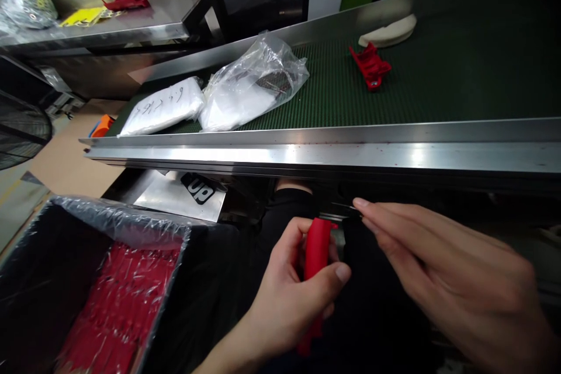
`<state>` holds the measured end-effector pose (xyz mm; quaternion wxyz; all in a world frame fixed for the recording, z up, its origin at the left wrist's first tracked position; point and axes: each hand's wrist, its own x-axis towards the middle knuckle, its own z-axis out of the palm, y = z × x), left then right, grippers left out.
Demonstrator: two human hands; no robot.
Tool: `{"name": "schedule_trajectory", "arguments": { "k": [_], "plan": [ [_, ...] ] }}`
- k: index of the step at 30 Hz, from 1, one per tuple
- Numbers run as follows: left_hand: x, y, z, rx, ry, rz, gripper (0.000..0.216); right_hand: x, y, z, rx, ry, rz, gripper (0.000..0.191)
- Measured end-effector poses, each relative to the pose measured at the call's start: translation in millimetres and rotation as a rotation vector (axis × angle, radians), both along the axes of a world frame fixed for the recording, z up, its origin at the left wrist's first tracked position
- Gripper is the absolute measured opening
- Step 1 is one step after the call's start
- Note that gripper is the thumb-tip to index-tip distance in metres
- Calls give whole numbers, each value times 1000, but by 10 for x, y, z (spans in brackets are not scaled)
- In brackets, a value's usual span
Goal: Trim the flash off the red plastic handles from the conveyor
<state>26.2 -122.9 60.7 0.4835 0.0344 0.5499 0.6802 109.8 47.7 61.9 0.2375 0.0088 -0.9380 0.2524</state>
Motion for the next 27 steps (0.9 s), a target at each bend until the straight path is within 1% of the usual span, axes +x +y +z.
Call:
{"name": "schedule_trajectory", "arguments": {
  "k": [2,4,8,12,17,19,21,23,24,27],
  "plan": [
    [1,-5,6,-4,0,6,29,19,0,19,-46,-19,-5,45],
    [-5,-3,8,-9,-6,13,28,43,-5,23,-63,-35,19,45],
    [-24,11,7,-1,-5,50,27,68,-21,0,5,-18,61,50],
    [-28,21,9,4,-9,46,26,74,-36,-21,23,-23,62,54],
    [-19,13,1,2,-16,51,26,78,-38,-62,54,-34,65,52],
    [-1,1,-3,13,-30,51,25,71,-18,-79,75,-31,54,52],
    [26,-13,-1,46,-54,35,26,64,12,-86,93,-27,9,54],
    [50,-20,6,80,-82,18,26,69,37,-81,52,-10,-43,56],
    [57,-20,9,90,-99,17,26,77,41,-76,6,-5,-51,55],
    [49,-2,9,124,-143,39,24,112,13,-63,-108,7,-8,52]
  ]
}}
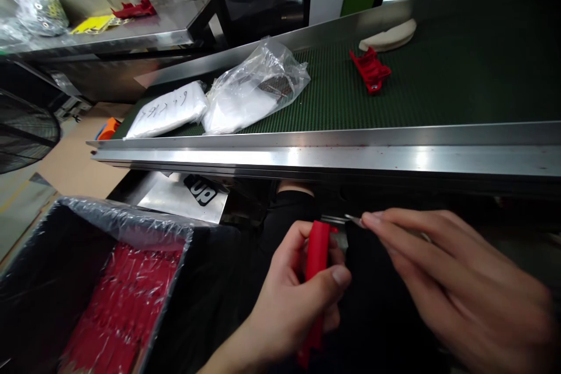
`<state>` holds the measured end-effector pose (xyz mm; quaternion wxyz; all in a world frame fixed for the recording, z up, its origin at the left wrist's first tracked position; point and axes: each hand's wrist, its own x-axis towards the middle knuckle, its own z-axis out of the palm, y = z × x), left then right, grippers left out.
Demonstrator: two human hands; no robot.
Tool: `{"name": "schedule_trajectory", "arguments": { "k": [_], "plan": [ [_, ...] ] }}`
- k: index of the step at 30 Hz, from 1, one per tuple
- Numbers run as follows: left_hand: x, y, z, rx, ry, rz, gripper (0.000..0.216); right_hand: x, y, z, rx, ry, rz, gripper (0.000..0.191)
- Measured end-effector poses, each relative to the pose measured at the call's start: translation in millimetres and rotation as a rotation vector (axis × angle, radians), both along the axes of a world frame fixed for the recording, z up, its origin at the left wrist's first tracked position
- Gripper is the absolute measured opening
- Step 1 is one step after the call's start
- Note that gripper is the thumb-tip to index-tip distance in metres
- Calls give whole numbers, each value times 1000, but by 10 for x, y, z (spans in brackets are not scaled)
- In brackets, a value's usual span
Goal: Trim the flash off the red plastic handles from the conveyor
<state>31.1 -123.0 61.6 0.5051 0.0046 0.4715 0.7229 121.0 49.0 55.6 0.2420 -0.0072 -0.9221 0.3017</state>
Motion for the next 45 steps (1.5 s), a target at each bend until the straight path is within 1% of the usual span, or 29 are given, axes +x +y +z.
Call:
{"name": "schedule_trajectory", "arguments": {
  "k": [3,8,14,17,20,23,25,27,29,32,39,43,45],
  "plan": [
    [-22,21,-15,91,-49,10,22,17,-59,1,8,16,51,49],
    [6,13,-46,225,-144,0,20,-4,-105,27,24,11,65,40],
    [60,-12,-94,349,-270,-12,19,-27,-105,36,35,54,101,40],
    [85,-9,-136,431,-280,-67,21,-25,-88,-13,59,79,36,40],
    [96,1,-174,536,-282,-95,18,-1,-66,-53,-5,65,-54,42],
    [83,9,-190,545,-355,-87,15,20,-63,-50,-29,77,-6,42],
    [73,12,-187,546,-385,-93,15,15,-73,-30,8,87,66,39],
    [70,14,-177,559,-383,-92,15,-3,-87,-11,72,79,92,34],
    [72,17,-166,560,-377,-87,15,-20,-96,-3,128,77,82,32],
    [77,18,-160,554,-388,-85,15,-28,-99,-11,170,83,73,35],
    [98,13,-201,594,-389,-78,18,-10,-92,-23,170,92,55,38],
    [117,29,-257,595,-361,-79,21,6,-79,-33,230,102,44,37],
    [133,43,-281,622,-359,-69,22,28,-78,-60,251,96,47,37]
  ]
}}
